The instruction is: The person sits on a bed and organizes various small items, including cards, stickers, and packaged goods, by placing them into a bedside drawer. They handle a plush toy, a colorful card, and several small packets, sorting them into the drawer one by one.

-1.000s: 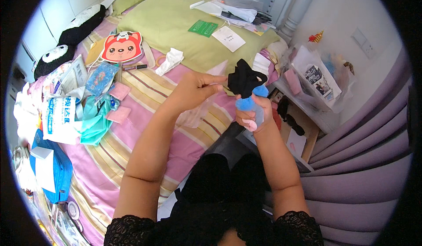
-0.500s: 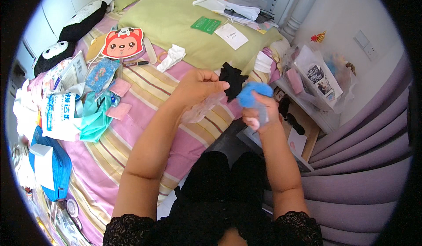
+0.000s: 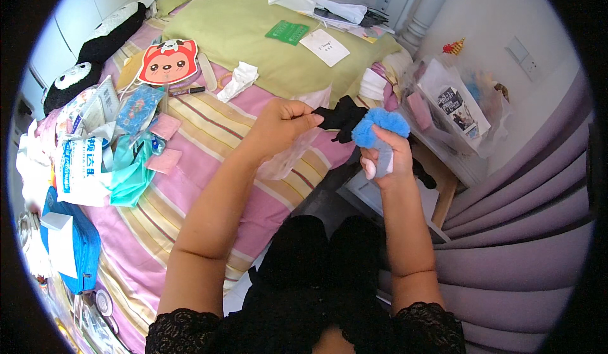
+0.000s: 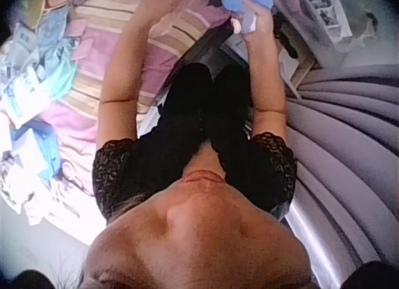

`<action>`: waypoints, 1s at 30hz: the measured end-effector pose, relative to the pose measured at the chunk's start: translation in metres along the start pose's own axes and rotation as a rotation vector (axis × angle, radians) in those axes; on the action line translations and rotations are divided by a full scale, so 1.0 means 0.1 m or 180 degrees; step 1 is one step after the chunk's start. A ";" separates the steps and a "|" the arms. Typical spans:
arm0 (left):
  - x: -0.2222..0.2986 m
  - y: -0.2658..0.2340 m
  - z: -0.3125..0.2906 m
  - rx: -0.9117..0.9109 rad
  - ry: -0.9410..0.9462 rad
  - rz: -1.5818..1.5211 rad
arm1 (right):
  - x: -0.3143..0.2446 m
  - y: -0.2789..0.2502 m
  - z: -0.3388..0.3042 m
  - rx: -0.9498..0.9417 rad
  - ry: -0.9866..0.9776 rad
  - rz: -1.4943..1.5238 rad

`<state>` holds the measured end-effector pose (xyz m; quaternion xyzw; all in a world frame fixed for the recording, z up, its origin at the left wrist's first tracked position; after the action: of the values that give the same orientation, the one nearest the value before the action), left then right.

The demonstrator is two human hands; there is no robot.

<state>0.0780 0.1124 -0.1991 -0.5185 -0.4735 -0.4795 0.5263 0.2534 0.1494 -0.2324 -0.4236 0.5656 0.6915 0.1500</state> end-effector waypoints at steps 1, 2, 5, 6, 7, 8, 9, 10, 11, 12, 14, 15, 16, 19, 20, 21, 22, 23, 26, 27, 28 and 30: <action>-0.01 0.00 0.00 -0.0005 -0.0026 -0.0042 | 0.02 0.02 -0.01 -0.0063 0.0097 0.0133; -0.02 0.02 0.00 -0.0053 -0.0078 -0.0035 | 0.03 0.03 -0.02 -0.0124 0.0186 0.0271; -0.03 0.03 0.00 -0.0135 -0.0203 0.0023 | 0.06 0.00 -0.02 -0.0219 0.0314 0.0624; -0.04 0.00 0.01 -0.0125 -0.0224 0.0066 | 0.00 0.03 -0.02 -0.0335 0.0217 0.0667; -0.05 -0.02 0.02 -0.0114 -0.0244 0.0109 | -0.07 0.07 -0.01 -0.0450 0.0120 0.0709; -0.06 -0.02 0.02 -0.0132 -0.0253 0.0077 | -0.14 0.12 0.00 -0.0564 0.0022 0.0749; -0.07 -0.01 0.03 -0.0150 -0.0261 0.0044 | -0.21 0.17 0.01 -0.0615 -0.0123 0.0669; -0.07 -0.01 0.03 -0.0166 -0.0270 0.0011 | -0.26 0.23 0.02 -0.0667 -0.0266 0.0588; -0.06 0.01 0.02 -0.0232 -0.0189 0.0124 | -0.32 0.31 0.01 -0.0721 -0.0408 0.0509; -0.05 0.03 0.01 -0.0295 -0.0109 0.0238 | -0.32 0.30 0.03 -0.0432 -0.0489 0.0381; -0.02 0.06 -0.01 -0.0322 0.0023 0.0382 | -0.19 0.57 0.01 -0.0643 -0.0210 0.0715; 0.00 0.08 -0.01 -0.0285 0.0076 0.0411 | -0.13 0.67 0.01 -0.0746 -0.0071 0.0883; 0.02 0.08 -0.02 -0.0247 0.0128 0.0441 | 0.03 0.72 0.03 -0.1189 0.0112 0.0820; 0.03 -0.01 0.01 0.0097 0.0176 0.0595 | 0.26 0.63 0.09 -0.1192 0.0216 0.0634; 0.36 -0.05 -0.13 0.0401 0.1040 0.0964 | 0.30 0.54 0.11 -0.0888 0.0114 0.0072; 0.31 -0.09 -0.09 0.0356 0.0912 0.0654 | 0.34 0.45 0.10 -0.0577 0.0005 -0.0491; 0.26 -0.12 -0.04 0.0304 0.0787 0.0342 | 0.33 0.35 0.10 -0.0257 -0.0109 -0.1052; 0.20 -0.13 -0.01 0.0236 0.0643 0.0028 | 0.29 0.41 0.10 -0.0559 -0.0331 -0.1763; 0.24 -0.04 -0.08 0.0036 0.0523 0.0161 | 0.23 0.66 0.11 -0.1412 -0.0820 -0.3956; 0.23 -0.01 -0.10 -0.0058 0.0435 0.0103 | 0.25 0.71 0.10 -0.1421 -0.0830 -0.4524; 0.29 0.08 -0.14 -0.0180 0.0550 0.0580 | 0.30 0.76 0.10 -0.1424 -0.0833 -0.5091; 0.26 0.17 -0.16 -0.0203 0.0631 0.0818 | 0.39 0.81 0.11 -0.1589 -0.0669 -0.5084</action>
<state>0.0970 0.0965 -0.1746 -0.5413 -0.3336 -0.4719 0.6108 0.1700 0.1228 -0.2085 -0.6506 -0.0903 0.5182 0.5478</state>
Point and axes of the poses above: each hand's wrist, its own z-axis towards the middle knuckle, its own y-axis out of the palm, x = y × z, the point moved 10 cm from there along z, towards the middle knuckle, and after that the axes turned 5 degrees about -y, right-handed, at the moved point
